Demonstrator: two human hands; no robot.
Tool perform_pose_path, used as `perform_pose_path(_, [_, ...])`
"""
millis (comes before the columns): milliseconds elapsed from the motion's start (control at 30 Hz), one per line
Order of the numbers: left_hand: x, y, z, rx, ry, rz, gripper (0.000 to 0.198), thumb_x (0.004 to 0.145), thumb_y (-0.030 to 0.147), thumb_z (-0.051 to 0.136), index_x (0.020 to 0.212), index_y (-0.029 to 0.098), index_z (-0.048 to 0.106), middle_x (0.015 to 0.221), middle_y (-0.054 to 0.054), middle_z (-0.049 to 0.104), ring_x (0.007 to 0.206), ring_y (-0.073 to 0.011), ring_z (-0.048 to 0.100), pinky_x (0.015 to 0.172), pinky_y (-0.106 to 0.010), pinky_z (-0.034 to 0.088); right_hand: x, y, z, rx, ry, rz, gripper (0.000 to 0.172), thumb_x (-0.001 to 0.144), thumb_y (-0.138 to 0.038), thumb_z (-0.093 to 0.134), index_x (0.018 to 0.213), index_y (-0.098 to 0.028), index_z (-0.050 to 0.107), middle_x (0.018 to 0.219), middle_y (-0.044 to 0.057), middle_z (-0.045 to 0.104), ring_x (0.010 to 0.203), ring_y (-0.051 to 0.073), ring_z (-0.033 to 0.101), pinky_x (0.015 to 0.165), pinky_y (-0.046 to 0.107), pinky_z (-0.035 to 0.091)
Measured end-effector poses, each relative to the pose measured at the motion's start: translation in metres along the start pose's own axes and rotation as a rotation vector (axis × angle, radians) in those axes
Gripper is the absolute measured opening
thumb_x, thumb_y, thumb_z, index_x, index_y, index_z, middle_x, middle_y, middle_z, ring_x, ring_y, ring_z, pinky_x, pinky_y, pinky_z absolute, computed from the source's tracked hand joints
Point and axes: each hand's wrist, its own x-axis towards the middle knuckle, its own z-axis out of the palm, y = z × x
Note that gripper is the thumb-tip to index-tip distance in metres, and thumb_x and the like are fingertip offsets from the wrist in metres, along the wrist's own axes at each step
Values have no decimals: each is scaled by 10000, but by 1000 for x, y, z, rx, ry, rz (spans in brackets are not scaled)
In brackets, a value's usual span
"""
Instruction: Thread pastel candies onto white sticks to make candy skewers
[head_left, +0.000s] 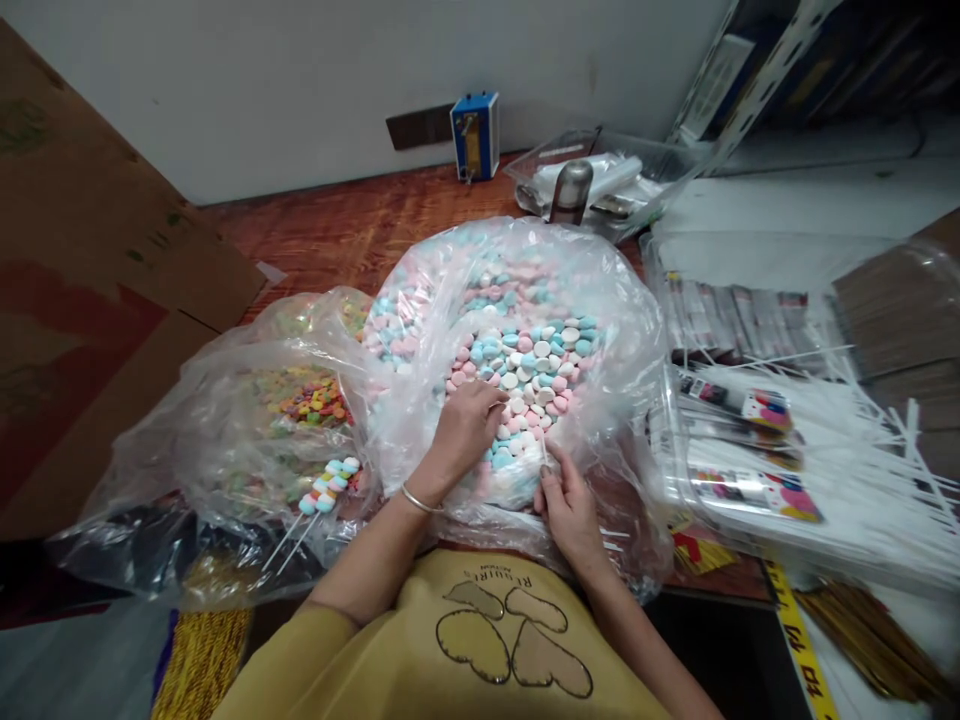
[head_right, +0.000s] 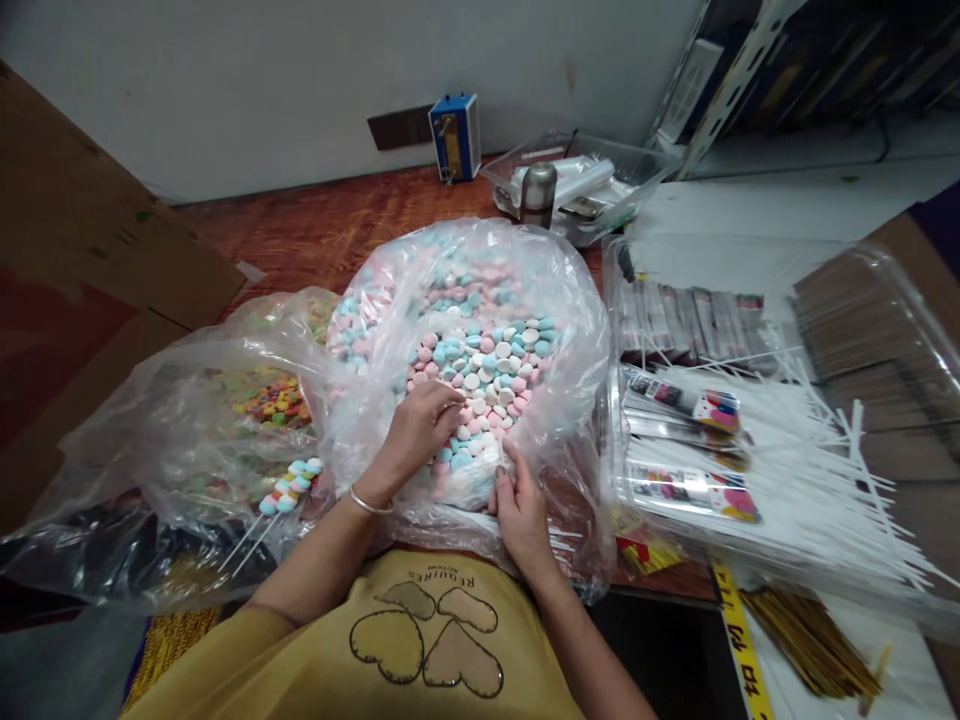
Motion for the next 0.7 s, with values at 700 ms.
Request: perform_pose_path(700, [11, 10, 27, 53, -3, -27, 121, 962, 143, 567, 961, 182, 682, 1013, -82, 703, 980, -219, 644, 878, -352, 506, 1, 2, 3, 40, -5, -44, 618, 985, -447, 499, 1495, -98, 497, 554, -69, 520, 506, 153, 502, 546, 271, 440])
